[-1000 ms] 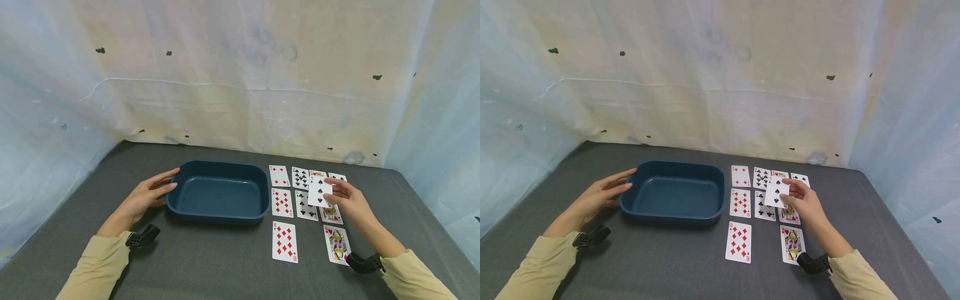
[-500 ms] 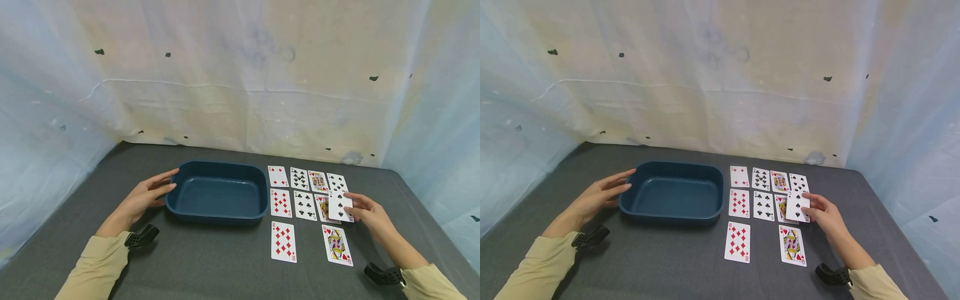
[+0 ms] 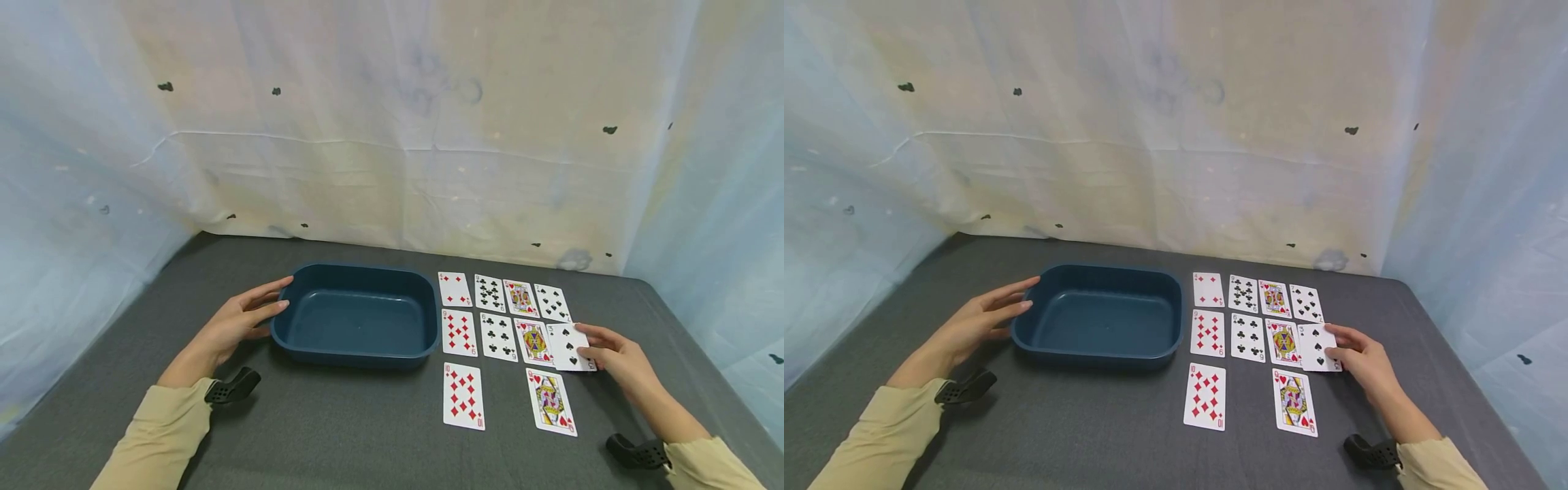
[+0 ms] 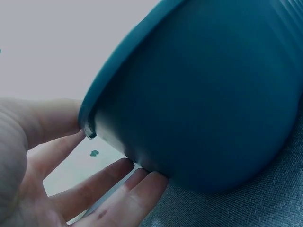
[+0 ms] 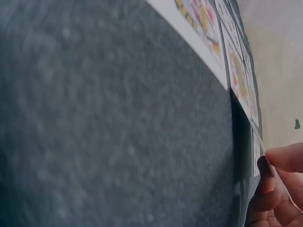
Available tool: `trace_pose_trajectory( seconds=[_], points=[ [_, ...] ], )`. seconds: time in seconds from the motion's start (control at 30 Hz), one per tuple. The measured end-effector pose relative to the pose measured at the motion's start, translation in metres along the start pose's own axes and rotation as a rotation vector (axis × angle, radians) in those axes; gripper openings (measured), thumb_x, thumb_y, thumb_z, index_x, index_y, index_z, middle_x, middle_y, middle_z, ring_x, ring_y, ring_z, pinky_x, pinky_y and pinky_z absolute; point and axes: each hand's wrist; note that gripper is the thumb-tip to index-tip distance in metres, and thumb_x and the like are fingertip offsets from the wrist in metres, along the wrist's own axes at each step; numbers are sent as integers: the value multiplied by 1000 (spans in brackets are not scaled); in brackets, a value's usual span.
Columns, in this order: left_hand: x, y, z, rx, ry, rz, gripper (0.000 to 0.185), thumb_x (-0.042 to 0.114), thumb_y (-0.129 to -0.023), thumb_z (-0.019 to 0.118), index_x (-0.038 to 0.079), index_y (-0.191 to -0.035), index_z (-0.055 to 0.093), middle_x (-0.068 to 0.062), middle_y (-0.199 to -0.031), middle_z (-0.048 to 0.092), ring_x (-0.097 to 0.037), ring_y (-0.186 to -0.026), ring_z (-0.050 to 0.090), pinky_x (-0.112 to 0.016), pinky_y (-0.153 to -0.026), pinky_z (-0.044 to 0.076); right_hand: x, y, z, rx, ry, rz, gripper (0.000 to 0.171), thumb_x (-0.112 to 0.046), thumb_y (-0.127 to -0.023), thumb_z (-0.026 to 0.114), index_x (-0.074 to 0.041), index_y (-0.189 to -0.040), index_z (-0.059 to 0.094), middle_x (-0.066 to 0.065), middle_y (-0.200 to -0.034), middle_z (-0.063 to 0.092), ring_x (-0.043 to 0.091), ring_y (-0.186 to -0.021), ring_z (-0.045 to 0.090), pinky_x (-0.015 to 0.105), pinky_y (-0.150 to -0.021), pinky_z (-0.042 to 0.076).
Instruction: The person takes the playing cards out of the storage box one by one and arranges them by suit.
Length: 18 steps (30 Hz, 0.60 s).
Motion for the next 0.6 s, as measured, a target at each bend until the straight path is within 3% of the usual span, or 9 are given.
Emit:
trace_pose_trajectory(
  seconds=[0.17, 0.33, 0.43, 0.6],
  points=[
    [0, 0, 0, 3, -7, -4, 70, 43, -93, 60, 25, -152, 28, -17, -159, 14, -40, -144, 17, -63, -102, 35, 4, -1, -4, -9, 109, -82, 63, -31, -90, 67, 2, -139, 46, 28, -127, 52, -8, -81, 46, 20, -67, 42],
    [0, -1, 0, 5, -14, -9, 70, 44, -93, 60, 26, -152, 28, -17, -159, 14, -40, -144, 18, -63, -102, 34, 4, -6, -10, -20, 247, -213, 54, -23, -89, 69, 6, -132, 53, 22, -106, 62, -1, -72, 47, 22, -60, 38],
    [0, -1, 0, 1, -16, -8, 70, 44, -93, 60, 26, -152, 28, -17, -159, 14, -40, -144, 17, -63, -102, 34, 3, -10, -15, -52, 305, -279, 50, -19, -88, 70, 6, -128, 56, 11, -94, 61, 3, -66, 44, 24, -56, 35],
    [0, 0, -1, -6, -21, -3, 69, 43, -94, 59, 26, -152, 28, -18, -159, 13, -40, -144, 16, -63, -102, 34, 3, -17, -22, -132, 336, -330, 49, -20, -86, 71, 3, -128, 58, 4, -86, 53, 3, -64, 41, 24, -53, 33]
  ],
)
Point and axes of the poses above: each hand's wrist, its own y-axis away from the middle knuckle, its own z-axis out of the palm, x = y × z
